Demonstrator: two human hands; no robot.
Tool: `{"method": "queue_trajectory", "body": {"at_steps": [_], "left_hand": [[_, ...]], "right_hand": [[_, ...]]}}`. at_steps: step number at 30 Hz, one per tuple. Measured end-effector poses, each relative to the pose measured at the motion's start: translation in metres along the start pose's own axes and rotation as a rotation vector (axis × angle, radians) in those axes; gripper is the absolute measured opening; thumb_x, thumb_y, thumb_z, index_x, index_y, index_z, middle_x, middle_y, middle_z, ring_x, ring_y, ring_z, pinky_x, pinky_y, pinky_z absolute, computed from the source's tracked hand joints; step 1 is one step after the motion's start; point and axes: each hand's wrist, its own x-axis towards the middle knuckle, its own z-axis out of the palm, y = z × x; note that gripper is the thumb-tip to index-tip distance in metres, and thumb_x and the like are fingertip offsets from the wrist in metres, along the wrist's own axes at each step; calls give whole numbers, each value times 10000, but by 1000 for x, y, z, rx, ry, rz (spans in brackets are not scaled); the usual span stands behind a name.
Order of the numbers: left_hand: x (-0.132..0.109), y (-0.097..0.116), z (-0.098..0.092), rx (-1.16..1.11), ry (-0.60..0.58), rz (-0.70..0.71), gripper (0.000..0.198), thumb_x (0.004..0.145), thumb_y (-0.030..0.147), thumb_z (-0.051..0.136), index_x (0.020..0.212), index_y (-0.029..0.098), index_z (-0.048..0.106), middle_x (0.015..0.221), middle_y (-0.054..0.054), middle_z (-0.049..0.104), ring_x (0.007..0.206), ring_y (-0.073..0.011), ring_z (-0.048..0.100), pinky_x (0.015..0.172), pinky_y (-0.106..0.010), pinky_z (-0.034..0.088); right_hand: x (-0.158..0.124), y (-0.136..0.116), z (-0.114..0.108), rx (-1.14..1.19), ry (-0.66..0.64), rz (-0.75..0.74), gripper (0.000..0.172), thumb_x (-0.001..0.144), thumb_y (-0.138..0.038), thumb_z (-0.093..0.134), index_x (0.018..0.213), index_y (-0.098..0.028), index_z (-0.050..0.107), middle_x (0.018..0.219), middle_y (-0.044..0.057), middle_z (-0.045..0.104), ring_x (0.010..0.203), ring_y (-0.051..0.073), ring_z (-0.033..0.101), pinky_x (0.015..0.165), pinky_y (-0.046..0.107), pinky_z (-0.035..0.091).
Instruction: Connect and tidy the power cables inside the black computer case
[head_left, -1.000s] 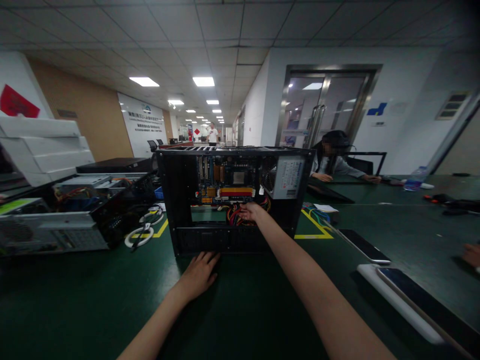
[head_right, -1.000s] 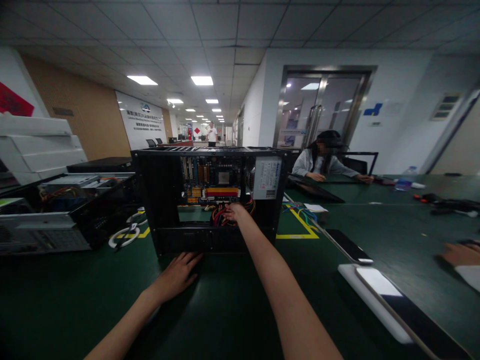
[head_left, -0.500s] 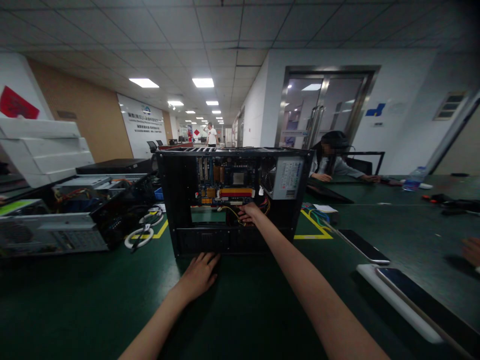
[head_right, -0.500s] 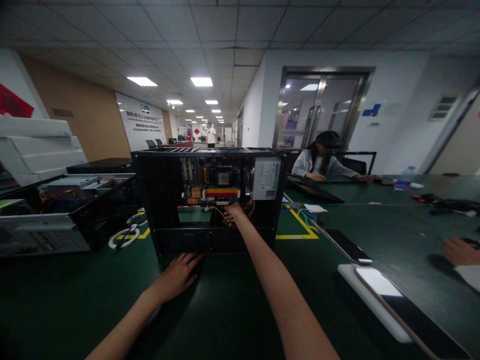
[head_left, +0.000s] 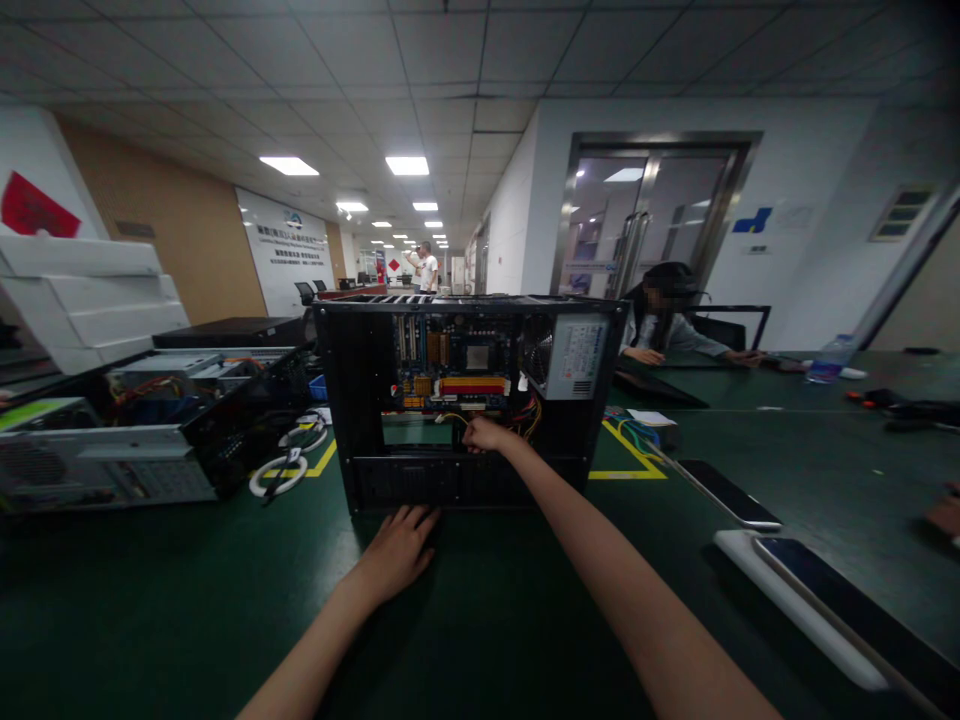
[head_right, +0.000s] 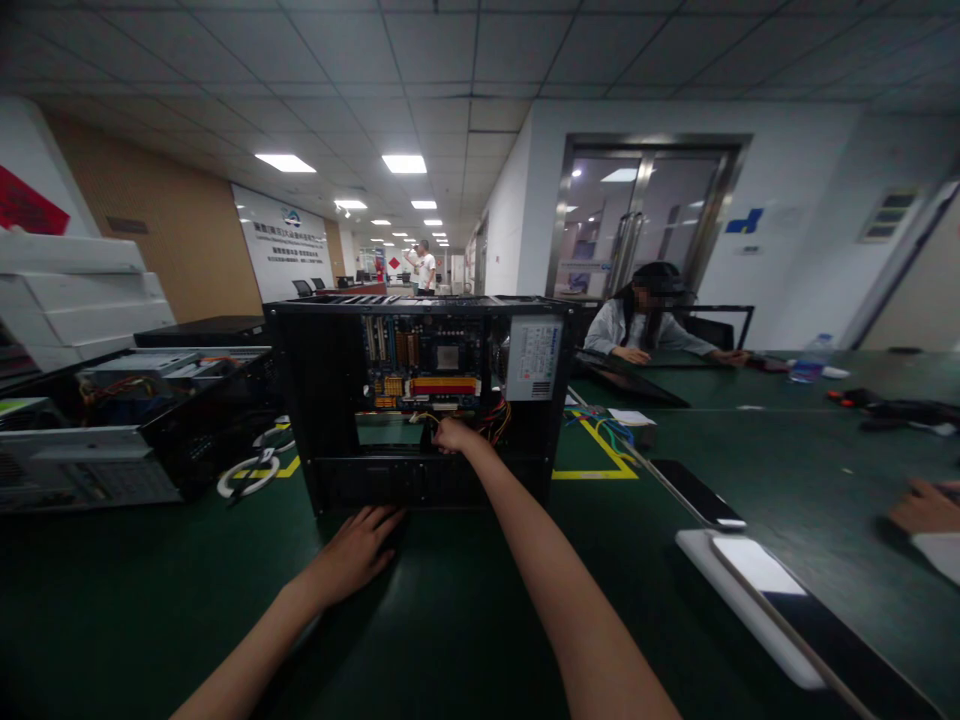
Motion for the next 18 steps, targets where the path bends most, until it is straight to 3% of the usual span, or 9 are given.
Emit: {"method": "queue_trajectory", "body": {"at_steps": [4,12,18], "left_hand": [[0,1,-2,1,-8,1,516,762,255,418,1267,233,314,1270,-57,383,1146,-233,335,936,-388,294],[0,-1,1,-3,5,7,517,765,252,420,1268,244,300,1280,-55,363,1157,-234,320,932,-392,297],[1,-1,3,5,0,1,521,760,257,423,1267,240,304,1264,-57,384,1138,-238,343,929,-393,302]], "right_hand": [[4,5,1,-142,-91,-76,137,578,-86,627,487,-149,546,444,-18,512,530,129,535,532,210,419],[6,3,1,-243,-288,0,39,586,-111,590,593,-140,615,521,-4,576,523,135,558,532,222,446],[4,0,-2,-450,-431,77,226,660,-217,545,852,-127,624,794,42,635,716,178,611,626,255,473]]}}
